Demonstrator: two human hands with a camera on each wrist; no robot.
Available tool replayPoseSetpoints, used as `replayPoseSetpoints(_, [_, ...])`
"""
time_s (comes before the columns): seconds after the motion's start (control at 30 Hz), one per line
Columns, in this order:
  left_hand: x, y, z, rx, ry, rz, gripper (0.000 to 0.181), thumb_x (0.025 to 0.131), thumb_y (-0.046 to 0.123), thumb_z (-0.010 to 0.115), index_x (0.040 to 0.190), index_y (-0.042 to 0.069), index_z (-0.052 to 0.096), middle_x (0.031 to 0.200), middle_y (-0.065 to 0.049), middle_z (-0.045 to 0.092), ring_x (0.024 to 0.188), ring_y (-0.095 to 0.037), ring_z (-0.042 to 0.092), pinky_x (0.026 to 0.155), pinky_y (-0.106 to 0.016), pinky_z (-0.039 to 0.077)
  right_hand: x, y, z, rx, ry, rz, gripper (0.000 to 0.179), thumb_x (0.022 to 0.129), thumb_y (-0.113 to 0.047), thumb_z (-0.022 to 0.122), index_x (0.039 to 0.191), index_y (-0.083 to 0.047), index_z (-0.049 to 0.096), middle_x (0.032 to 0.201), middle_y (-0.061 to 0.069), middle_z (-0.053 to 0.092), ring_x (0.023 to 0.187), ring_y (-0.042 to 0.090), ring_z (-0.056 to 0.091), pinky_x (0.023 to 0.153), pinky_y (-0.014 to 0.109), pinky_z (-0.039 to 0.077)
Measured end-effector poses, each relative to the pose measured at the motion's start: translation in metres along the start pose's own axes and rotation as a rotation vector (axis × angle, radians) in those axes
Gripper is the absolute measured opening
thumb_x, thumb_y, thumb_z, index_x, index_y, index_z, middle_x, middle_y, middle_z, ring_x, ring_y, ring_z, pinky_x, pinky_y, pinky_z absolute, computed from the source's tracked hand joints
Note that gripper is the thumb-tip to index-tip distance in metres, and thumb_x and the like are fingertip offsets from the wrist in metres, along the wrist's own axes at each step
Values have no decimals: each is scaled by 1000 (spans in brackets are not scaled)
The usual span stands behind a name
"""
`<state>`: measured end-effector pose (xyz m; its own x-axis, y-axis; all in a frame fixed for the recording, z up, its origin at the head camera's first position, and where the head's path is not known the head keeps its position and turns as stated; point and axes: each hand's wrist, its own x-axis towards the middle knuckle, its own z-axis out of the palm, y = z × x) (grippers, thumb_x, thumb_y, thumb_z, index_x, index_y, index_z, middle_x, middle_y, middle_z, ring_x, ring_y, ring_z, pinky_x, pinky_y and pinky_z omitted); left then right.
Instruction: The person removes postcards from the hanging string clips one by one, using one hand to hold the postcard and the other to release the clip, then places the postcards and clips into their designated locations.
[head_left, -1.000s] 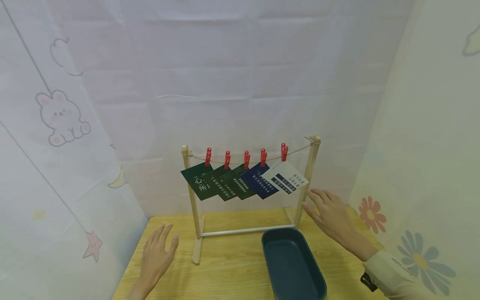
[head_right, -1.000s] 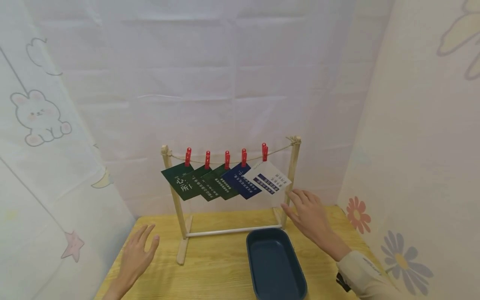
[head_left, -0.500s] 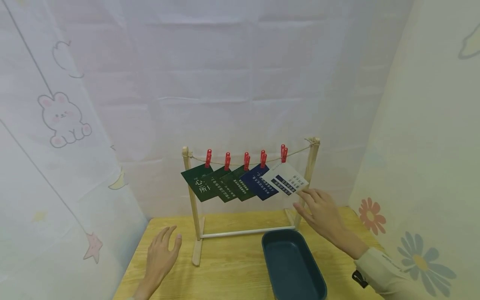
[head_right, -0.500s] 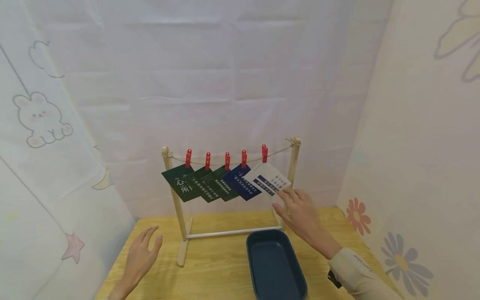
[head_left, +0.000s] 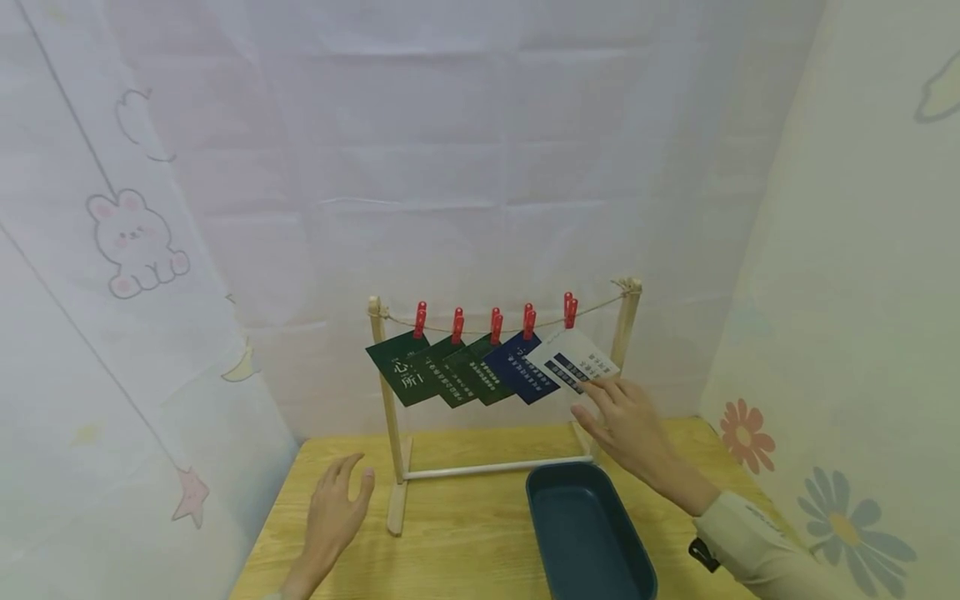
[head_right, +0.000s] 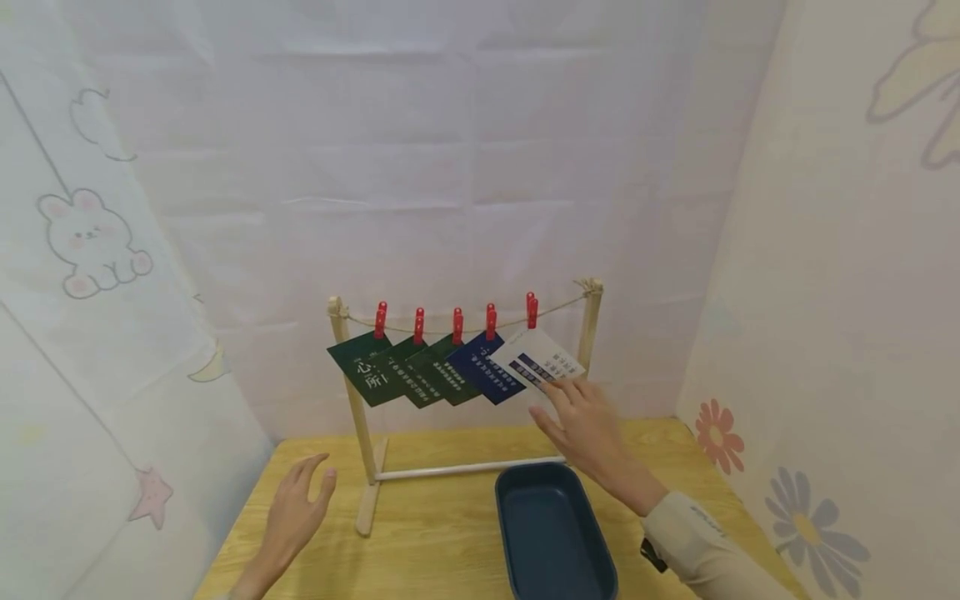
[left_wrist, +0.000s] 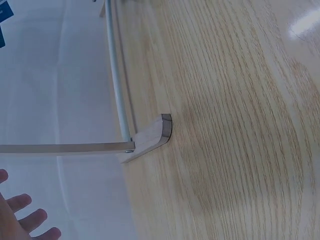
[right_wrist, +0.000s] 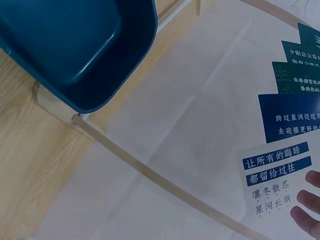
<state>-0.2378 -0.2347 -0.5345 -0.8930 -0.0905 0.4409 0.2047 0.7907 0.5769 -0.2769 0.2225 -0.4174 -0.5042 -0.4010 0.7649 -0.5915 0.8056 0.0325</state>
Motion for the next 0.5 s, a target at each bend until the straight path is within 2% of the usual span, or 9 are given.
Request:
replayPoseSetpoints(0.23, [0,4,7,-12,-1,-15,44,103,35,54,135,6,56,133,-25,53,120,-49,49,93,-68,41,6,-8,4,22,29,-18,60,104,-52,42,117,0,68,112,19,65,104,40,58,85,58,47])
replayPoseSetpoints(0.5, [1,8,12,-19,16,18,44,103,37,53,133,5,58,131,-24,54,116,-47,52,91,-65,44,15,-17,6,47,48,-32,55,103,-49,46,118,-1,68,112,17,65,103,38,58,88,54,48])
